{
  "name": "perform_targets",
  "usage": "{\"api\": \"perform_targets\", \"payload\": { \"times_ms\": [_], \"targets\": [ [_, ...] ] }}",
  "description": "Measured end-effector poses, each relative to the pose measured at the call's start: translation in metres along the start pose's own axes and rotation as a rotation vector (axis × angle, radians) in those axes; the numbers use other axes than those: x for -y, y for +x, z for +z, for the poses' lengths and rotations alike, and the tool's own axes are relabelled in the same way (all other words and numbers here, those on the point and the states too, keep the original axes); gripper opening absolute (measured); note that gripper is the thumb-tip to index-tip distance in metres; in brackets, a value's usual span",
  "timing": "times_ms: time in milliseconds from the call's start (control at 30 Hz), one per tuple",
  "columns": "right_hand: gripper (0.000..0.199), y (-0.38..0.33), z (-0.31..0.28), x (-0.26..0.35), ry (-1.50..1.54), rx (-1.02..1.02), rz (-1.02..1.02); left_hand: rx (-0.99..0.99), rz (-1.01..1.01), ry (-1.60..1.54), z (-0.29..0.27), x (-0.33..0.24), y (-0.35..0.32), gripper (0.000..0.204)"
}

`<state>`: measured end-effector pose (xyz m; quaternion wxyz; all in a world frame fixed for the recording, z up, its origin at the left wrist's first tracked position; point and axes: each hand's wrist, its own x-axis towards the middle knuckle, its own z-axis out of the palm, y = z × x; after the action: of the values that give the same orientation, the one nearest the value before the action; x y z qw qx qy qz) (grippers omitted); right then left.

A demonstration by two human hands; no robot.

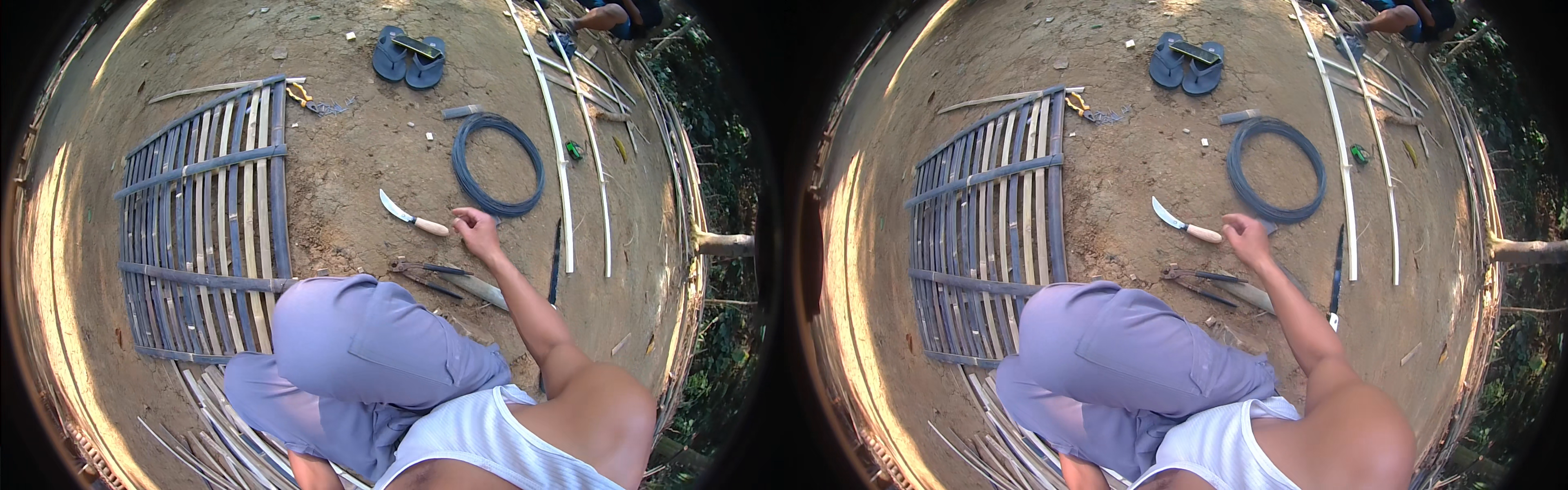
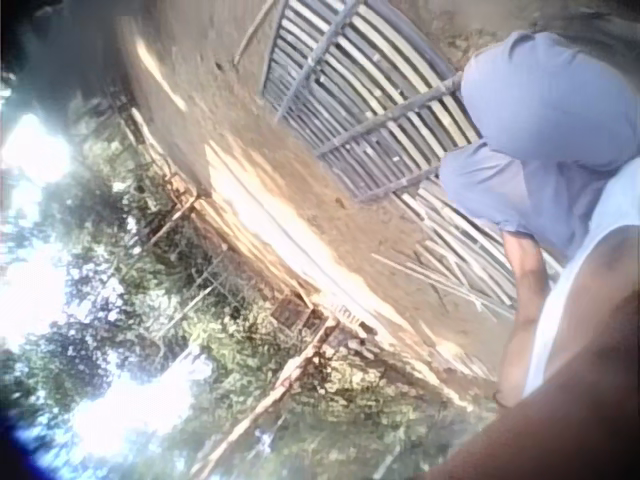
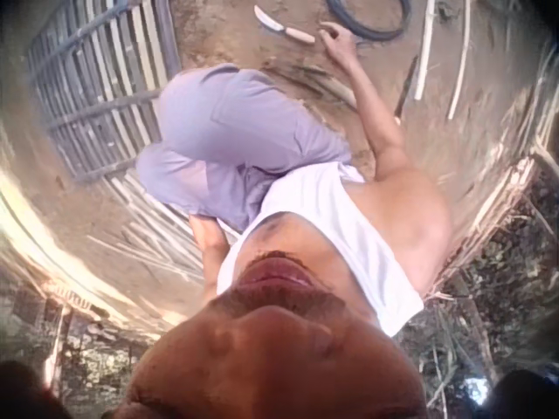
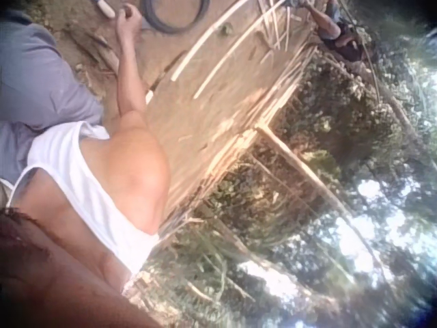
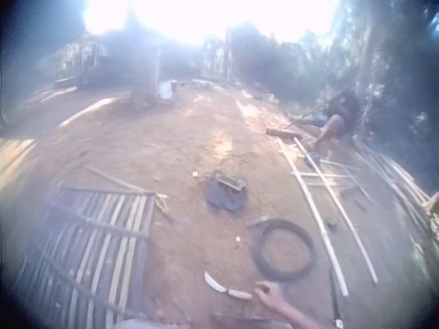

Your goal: The person assembles a bamboo lattice by inserting thin bamboo strips through holes in thicker bamboo slats and securing them with wire using pliers.

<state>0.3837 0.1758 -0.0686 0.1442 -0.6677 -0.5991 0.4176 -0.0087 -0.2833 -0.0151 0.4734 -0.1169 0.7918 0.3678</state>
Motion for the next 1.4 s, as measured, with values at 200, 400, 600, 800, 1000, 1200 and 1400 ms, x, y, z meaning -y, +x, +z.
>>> {"api": "perform_targets", "payload": {
  "times_ms": [200, 400, 600, 800, 1000, 1200, 1400],
  "targets": [
    [0.021, -0.016, -0.005, 0.015, -0.359, 0.033, -0.188, 0.015, 0.068, -0.138, -0.042, -0.033, 0.072, 0.057],
    [0.008, -0.037, 0.052, -0.018, -0.759, 0.091, -0.470, 0.020, 0.260, -0.099, -0.139, -0.076, 0.061, 0.059],
    [0.012, -0.043, 0.043, -0.024, -0.761, 0.043, -0.556, -0.381, 0.400, -0.053, -0.117, -0.185, -0.023, 0.057],
    [0.011, -0.080, 0.030, 0.059, -0.500, 0.047, -0.673, 0.060, 1.145, 0.368, 0.040, -0.323, -0.183, 0.042],
    [0.025, -0.091, 0.044, 0.048, -0.169, -0.083, -0.853, 0.473, 2.202, 1.102, 0.115, -0.243, -0.291, 0.037],
    [0.020, -0.104, 0.047, 0.034, 0.223, 0.207, -0.588, 0.604, 2.317, 1.244, 0.111, -0.184, -0.304, 0.029],
    [0.020, -0.120, -0.004, 0.078, 0.489, 0.193, -0.531, 0.849, 2.308, 1.260, 0.155, -0.182, -0.324, 0.030]
  ]
}}
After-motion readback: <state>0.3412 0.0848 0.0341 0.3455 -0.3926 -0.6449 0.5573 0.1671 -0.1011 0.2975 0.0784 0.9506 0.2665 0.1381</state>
